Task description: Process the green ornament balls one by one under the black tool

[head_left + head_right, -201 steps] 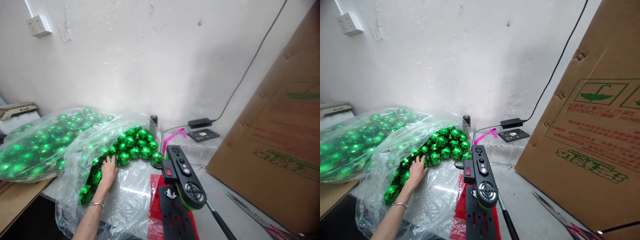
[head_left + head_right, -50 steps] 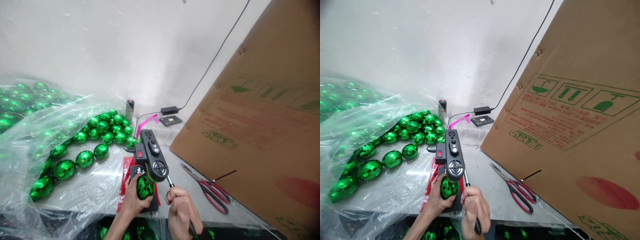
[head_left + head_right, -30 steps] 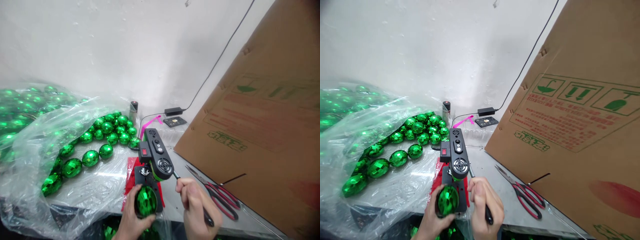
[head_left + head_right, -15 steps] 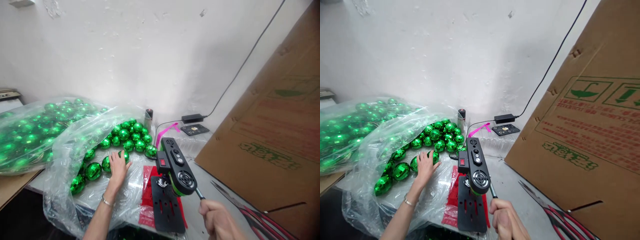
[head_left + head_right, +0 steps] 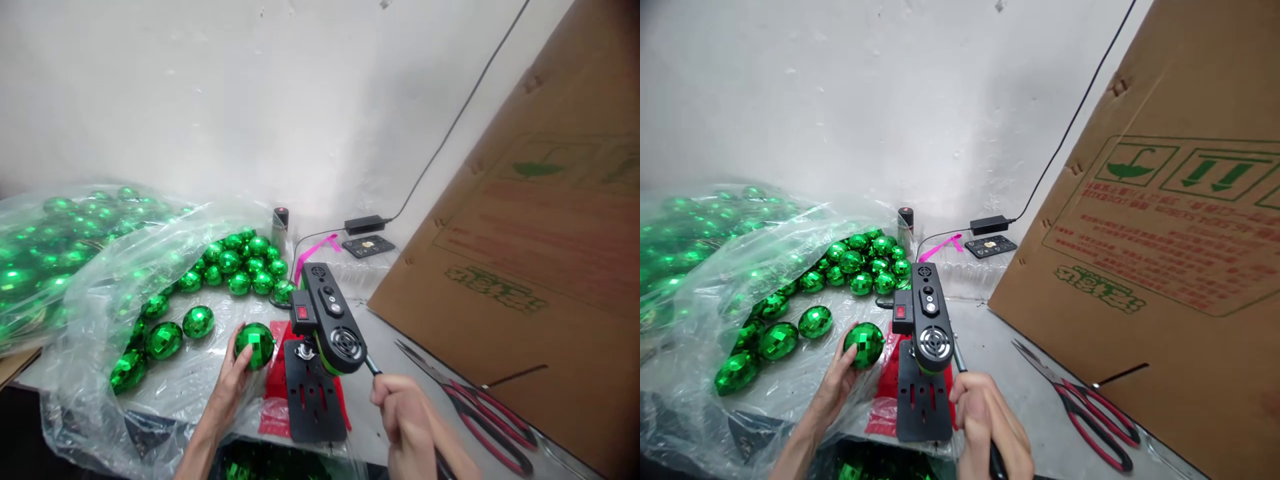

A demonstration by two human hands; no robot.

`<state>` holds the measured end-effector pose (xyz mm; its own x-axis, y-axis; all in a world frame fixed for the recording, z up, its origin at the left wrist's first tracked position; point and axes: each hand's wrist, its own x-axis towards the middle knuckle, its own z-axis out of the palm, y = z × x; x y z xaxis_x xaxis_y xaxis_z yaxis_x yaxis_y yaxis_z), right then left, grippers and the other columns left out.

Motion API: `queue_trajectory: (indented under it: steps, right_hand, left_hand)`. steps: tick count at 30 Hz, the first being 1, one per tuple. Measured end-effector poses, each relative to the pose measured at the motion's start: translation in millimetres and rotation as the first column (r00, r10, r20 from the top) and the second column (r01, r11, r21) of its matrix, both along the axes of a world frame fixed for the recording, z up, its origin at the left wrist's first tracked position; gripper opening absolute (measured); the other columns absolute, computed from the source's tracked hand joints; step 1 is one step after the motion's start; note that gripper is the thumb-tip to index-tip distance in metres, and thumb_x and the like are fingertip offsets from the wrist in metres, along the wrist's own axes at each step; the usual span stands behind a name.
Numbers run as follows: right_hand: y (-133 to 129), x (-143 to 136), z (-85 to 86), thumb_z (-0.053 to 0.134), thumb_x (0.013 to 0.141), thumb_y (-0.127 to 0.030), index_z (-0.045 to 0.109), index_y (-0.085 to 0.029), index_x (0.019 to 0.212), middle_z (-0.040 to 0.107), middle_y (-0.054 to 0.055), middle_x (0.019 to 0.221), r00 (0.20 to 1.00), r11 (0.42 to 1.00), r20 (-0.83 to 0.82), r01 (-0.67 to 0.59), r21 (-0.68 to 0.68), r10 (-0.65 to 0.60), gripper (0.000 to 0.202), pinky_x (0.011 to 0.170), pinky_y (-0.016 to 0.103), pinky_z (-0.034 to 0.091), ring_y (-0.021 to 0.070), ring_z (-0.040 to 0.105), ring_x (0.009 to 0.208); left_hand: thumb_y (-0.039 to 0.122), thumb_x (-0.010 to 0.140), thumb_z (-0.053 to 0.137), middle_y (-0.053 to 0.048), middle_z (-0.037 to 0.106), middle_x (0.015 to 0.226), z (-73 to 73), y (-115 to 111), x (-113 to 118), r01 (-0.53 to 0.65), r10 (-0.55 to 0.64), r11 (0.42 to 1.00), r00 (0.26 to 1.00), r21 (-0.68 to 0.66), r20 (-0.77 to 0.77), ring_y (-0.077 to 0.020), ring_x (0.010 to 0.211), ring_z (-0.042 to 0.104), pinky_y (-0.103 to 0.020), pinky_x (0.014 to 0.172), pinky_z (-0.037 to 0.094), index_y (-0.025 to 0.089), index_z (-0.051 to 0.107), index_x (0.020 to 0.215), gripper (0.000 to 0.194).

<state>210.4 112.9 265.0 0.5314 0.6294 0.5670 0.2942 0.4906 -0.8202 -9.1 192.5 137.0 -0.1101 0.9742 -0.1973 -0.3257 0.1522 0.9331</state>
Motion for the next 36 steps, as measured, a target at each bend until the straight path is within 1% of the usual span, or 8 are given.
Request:
queue_trajectory:
  steps: [3,7,13,18,21,25,30,36]
  right_hand:
    - [1.2,1.4,9.0,0.055,0.115,-0.029,0.055,-0.020,0.069,0.056,-0.001,0.069,0.994,0.996,0.070,-0.088,0.021,0.086,0.047,0.051,0.028,0.030,0.0098,0.048,0.057]
    - [4.8,7.6,13.5,0.051,0.115,-0.020,0.047,-0.021,0.068,0.053,-0.002,0.064,0.977,0.988,0.178,-0.133,0.073,0.119,0.047,0.048,0.023,0.029,0.0085,0.049,0.056]
    - [0.9,10.7,9.9,0.049,0.115,-0.017,0.050,-0.021,0.071,0.054,-0.001,0.067,0.973,0.987,0.180,-0.154,0.050,0.142,0.044,0.050,0.023,0.034,0.0101,0.054,0.061]
    - [-1.0,11.4,6.0,0.048,0.115,-0.016,0.051,-0.021,0.074,0.057,-0.001,0.072,0.970,0.987,0.194,-0.154,0.035,0.144,0.041,0.050,0.024,0.031,0.0090,0.054,0.061]
    - [-1.4,12.7,5.3,0.048,0.115,-0.016,0.054,-0.022,0.077,0.057,-0.001,0.073,0.974,0.988,0.178,-0.152,0.037,0.144,0.039,0.050,0.025,0.031,0.0093,0.055,0.062]
    - [-4.6,11.0,7.8,0.049,0.114,-0.014,0.054,-0.021,0.077,0.057,0.000,0.075,0.962,0.981,0.200,-0.192,0.023,0.184,0.038,0.049,0.026,0.032,0.0098,0.055,0.063]
    - [-7.7,-0.9,7.7,0.047,0.116,-0.018,0.052,-0.021,0.076,0.055,-0.001,0.074,0.991,0.997,0.108,-0.075,0.004,0.075,0.041,0.057,0.028,0.036,0.0100,0.051,0.063]
    - [-0.6,1.0,-18.6,0.048,0.112,-0.011,0.049,-0.022,0.073,0.053,-0.003,0.065,0.982,0.981,0.181,-0.091,0.172,0.060,0.041,0.055,0.025,0.040,0.0109,0.058,0.061]
  left_hand:
    - [0.079,0.079,0.085,-0.015,0.076,0.143,-14.5,-18.4,17.9,0.034,-0.032,0.997,0.999,-0.068,0.035,-0.0382,0.134,0.073,-0.051,0.113,0.060,0.023,0.062,0.148,0.092]
    - [0.075,0.073,0.088,-0.018,0.076,0.142,-31.3,-27.7,38.9,0.069,-0.069,0.998,0.965,-0.007,-0.252,-0.0414,0.139,0.069,-0.057,0.125,0.051,0.019,0.062,0.144,0.094]
    - [0.047,0.076,0.087,-0.020,0.071,0.152,-40.9,-35.6,59.6,0.188,-0.060,0.970,0.804,0.157,-0.592,-0.0434,0.143,0.066,-0.066,0.125,0.050,0.020,0.058,0.150,0.084]
    - [0.027,0.070,0.090,-0.019,0.075,0.141,-49.1,-38.2,74.5,0.292,0.059,0.900,0.656,0.324,-0.753,-0.0448,0.133,0.072,-0.069,0.114,0.059,0.022,0.064,0.145,0.079]
    - [0.023,0.067,0.091,-0.019,0.073,0.140,-55.9,-39.7,86.2,0.278,0.132,0.893,0.591,0.354,-0.796,-0.0475,0.133,0.070,-0.074,0.114,0.057,0.022,0.066,0.143,0.080]
    - [0.027,0.069,0.092,-0.020,0.068,0.148,-65.2,-38.5,96.2,0.279,0.062,0.902,0.673,0.330,-0.737,-0.0454,0.141,0.067,-0.070,0.118,0.056,0.022,0.063,0.144,0.081]
    - [0.031,0.066,0.094,-0.016,0.075,0.136,-65.0,-34.2,95.3,0.290,-0.088,0.929,0.776,0.230,-0.625,-0.0406,0.128,0.074,-0.063,0.118,0.058,0.021,0.060,0.146,0.088]
    - [0.033,0.062,0.098,-0.012,0.077,0.127,-54.6,-33.9,94.3,0.279,-0.125,0.942,0.810,0.188,-0.573,-0.0394,0.122,0.075,-0.059,0.113,0.061,0.023,0.065,0.140,0.086]
